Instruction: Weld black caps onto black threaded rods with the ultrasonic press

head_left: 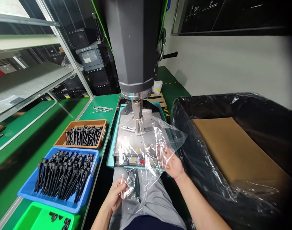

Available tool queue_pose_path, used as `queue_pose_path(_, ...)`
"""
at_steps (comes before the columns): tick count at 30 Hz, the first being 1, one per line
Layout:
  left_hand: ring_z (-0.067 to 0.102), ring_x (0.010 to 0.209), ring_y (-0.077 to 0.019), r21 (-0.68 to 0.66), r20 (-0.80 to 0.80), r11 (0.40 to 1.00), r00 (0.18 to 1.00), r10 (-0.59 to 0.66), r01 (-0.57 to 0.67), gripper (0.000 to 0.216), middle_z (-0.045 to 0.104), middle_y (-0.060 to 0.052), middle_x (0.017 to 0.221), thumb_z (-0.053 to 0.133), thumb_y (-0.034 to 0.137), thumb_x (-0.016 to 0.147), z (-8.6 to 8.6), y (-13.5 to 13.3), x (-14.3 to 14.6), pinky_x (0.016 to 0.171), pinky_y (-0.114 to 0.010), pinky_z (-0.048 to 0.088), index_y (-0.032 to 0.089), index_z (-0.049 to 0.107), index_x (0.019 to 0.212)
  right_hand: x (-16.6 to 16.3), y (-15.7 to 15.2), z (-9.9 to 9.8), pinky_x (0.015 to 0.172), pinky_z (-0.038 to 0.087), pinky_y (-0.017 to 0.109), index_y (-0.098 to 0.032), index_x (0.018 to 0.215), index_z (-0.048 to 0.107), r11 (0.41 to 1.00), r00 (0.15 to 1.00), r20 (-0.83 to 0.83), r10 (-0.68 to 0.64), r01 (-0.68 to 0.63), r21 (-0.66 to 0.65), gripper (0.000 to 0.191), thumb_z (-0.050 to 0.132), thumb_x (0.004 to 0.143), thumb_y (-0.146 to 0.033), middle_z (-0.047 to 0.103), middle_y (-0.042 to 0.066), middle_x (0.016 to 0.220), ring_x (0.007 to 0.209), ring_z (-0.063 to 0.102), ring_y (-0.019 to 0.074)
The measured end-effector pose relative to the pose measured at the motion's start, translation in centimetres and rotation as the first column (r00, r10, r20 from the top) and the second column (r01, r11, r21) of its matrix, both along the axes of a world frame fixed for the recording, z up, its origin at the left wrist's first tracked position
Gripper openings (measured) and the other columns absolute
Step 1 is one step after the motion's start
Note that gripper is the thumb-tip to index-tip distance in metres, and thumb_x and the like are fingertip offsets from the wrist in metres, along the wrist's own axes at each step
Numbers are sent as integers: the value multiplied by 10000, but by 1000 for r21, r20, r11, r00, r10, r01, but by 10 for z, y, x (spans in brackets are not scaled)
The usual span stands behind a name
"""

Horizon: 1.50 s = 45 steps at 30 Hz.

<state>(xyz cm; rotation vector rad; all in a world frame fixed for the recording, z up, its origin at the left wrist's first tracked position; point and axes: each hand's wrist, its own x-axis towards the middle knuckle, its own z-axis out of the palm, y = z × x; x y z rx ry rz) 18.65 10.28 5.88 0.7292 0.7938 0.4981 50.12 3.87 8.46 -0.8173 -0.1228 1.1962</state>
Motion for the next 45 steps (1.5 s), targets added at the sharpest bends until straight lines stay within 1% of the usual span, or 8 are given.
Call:
queue_pose_path(5, 300, 357, 15, -86, 180, 996, 984, 13, 3, 277, 601, 53, 579, 832, 335, 757, 28, -6, -14, 671, -263, 544, 154, 621, 759, -5, 10, -3, 354, 372, 153, -373, 1253, 605, 985, 983, 65, -173, 174, 1, 675, 771, 637, -154, 663, 19, 1252, 527, 515, 63)
queue_pose_path(12, 212, 328, 45, -94, 380, 992, 924, -45, 87, 193, 667, 48, 681, 755, 313, 841, 34, -1, -19, 632, -235, 543, 165, 633, 817, 15, 15, 10, 384, 291, 156, -391, 1241, 598, 981, 938, 289, -192, 193, 26, 660, 825, 629, -289, 677, 14, 1178, 512, 426, 51)
queue_pose_path(21, 637, 583, -98, -119, 230, 980, 956, 182, -158, 335, 722, 3, 800, 907, 285, 643, 44, 19, -42, 691, -285, 602, 205, 677, 873, 25, -65, 6, 550, 447, 250, -164, 790, 720, 952, 765, 637, -95, 257, -167, 471, 867, 612, -576, 656, 42, 650, 613, 567, 152)
queue_pose_path(29, 487, 430, -19, -14, 247, 968, 937, 245, -249, 294, 644, 33, 758, 856, 248, 707, 75, 41, -38, 369, -105, 410, 174, 588, 800, 36, -100, 15, 345, 251, 215, -241, 819, 702, 972, 898, 391, -201, 233, -34, 427, 827, 657, -616, 368, -80, 412, 332, 279, 81)
queue_pose_path(33, 436, 402, 3, -49, 348, 987, 924, 161, -153, 319, 675, 2, 888, 811, 311, 759, 84, 31, -24, 344, -105, 380, 184, 519, 761, 4, -73, -4, 303, 89, 180, -274, 791, 694, 986, 956, 240, -169, 162, 50, 625, 615, 651, -878, 375, -98, 478, 338, 12, 20)
queue_pose_path(38, 401, 406, -6, -119, 429, 988, 893, 136, -94, 392, 692, -14, 937, 806, 387, 740, 90, 13, -7, 343, -130, 366, 194, 466, 715, -61, 5, -12, 315, 195, 186, -170, 869, 728, 978, 819, 535, 208, -183, -99, 522, 728, 723, -671, 585, -3, 571, 330, 228, 36)
queue_pose_path(42, 427, 466, -13, -140, 499, 985, 852, 157, -99, 386, 681, -60, 1176, 814, 379, 722, 94, 9, -4, 341, -119, 337, 194, 476, 715, -50, 84, 16, 439, 391, 251, -157, 1024, 736, 998, 682, 731, 38, 4, -55, 504, 646, 789, -593, 661, 49, 706, 468, 465, 120)
queue_pose_path(45, 442, 493, -28, -95, 531, 989, 834, 147, -114, 345, 679, -73, 1154, 797, 390, 738, 95, 10, -1, 340, -116, 338, 201, 509, 749, -20, 133, 44, 805, 513, 384, -170, 1117, 724, 970, 514, 843, -157, 242, 33, 437, 599, 833, -477, 669, 125, 1060, 958, 602, 261)
